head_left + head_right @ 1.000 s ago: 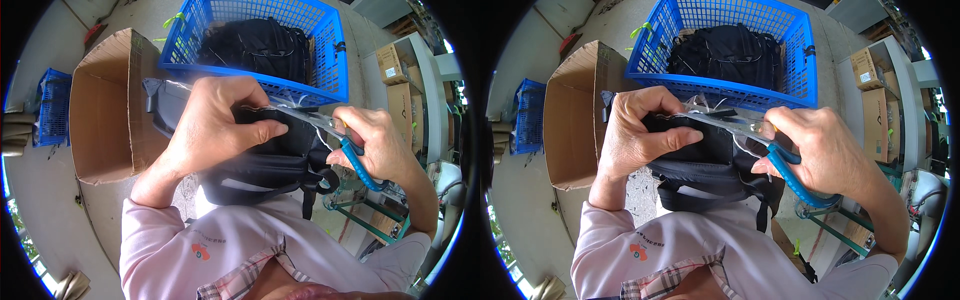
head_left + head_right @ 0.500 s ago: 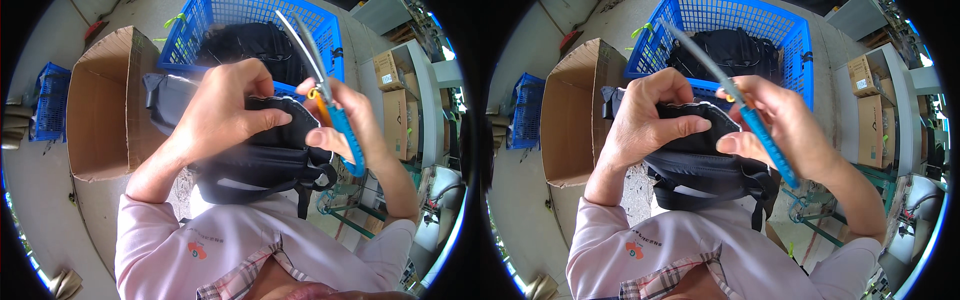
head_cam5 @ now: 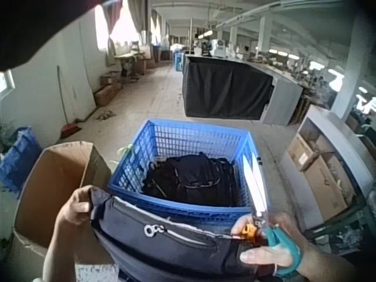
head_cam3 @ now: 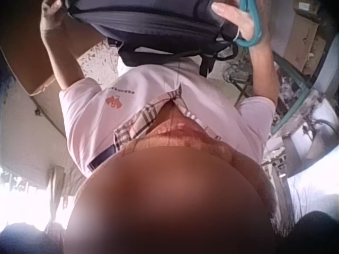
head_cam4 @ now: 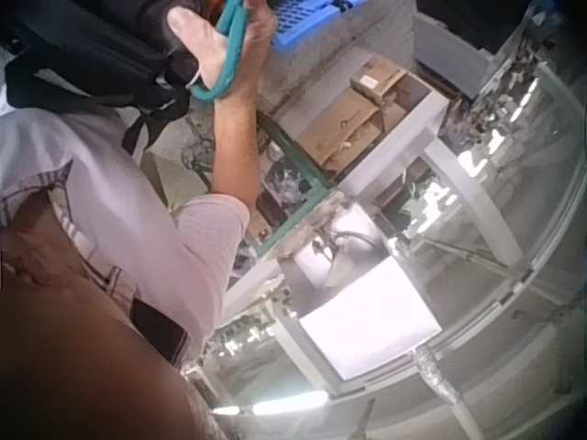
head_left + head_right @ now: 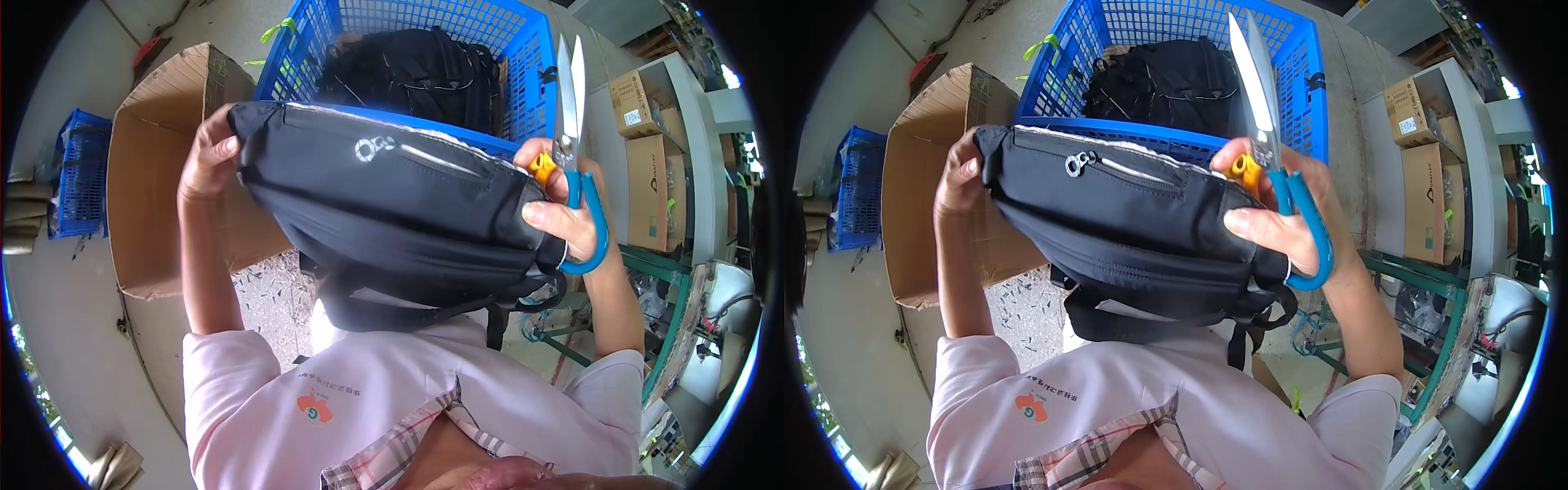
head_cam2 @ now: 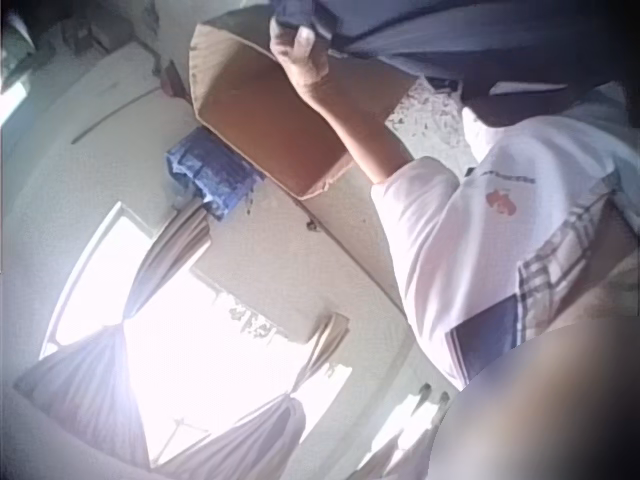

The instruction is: Trimming excess material or loose threads from black backpack straps using scissors.

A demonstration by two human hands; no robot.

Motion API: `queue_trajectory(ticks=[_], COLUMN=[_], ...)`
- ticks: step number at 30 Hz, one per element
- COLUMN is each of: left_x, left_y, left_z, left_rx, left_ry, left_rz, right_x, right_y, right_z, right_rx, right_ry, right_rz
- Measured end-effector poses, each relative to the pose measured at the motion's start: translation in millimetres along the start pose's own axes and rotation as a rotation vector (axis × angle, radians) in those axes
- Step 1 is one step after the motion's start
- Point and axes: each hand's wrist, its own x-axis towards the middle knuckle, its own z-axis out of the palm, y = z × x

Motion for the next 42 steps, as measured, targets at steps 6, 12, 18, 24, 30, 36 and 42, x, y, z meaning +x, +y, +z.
queue_trajectory(ticks=[6,12,18,24,30,36,42], left_x=[-9.1,-5.9,-3.0,-3.1,-3.2,-3.1,-5.0], left_y=[-34.8,-24.8,-26.7,-31.3,-32.5,-29.4,-30.3], left_z=[14.8,22.6,21.8,16.7,10.5,22.8,13.2], left_rx=[-0.096,-0.194,-0.226,-0.238,-0.203,-0.254,-0.239], left_ry=[0.312,0.280,0.288,0.285,0.199,0.268,0.268], left_rz=[-0.002,0.106,0.089,0.139,0.126,0.129,0.130], right_x=[-10.7,-21.5,-34.0,-31.0,-25.1,-24.5,-23.9], right_y=[-2.2,-21.7,-33.4,-31.0,-32.9,-26.9,-27.0], right_z=[-4.0,-33.1,-48.4,-56.8,-56.0,-56.5,-58.0], right_rx=[-0.050,-0.530,-0.868,-0.887,-0.895,-0.964,-0.939], right_ry=[0.068,0.013,-0.138,-0.151,-0.195,-0.190,-0.169], right_rz=[-0.050,0.054,-0.136,-0.120,-0.127,-0.188,-0.205])
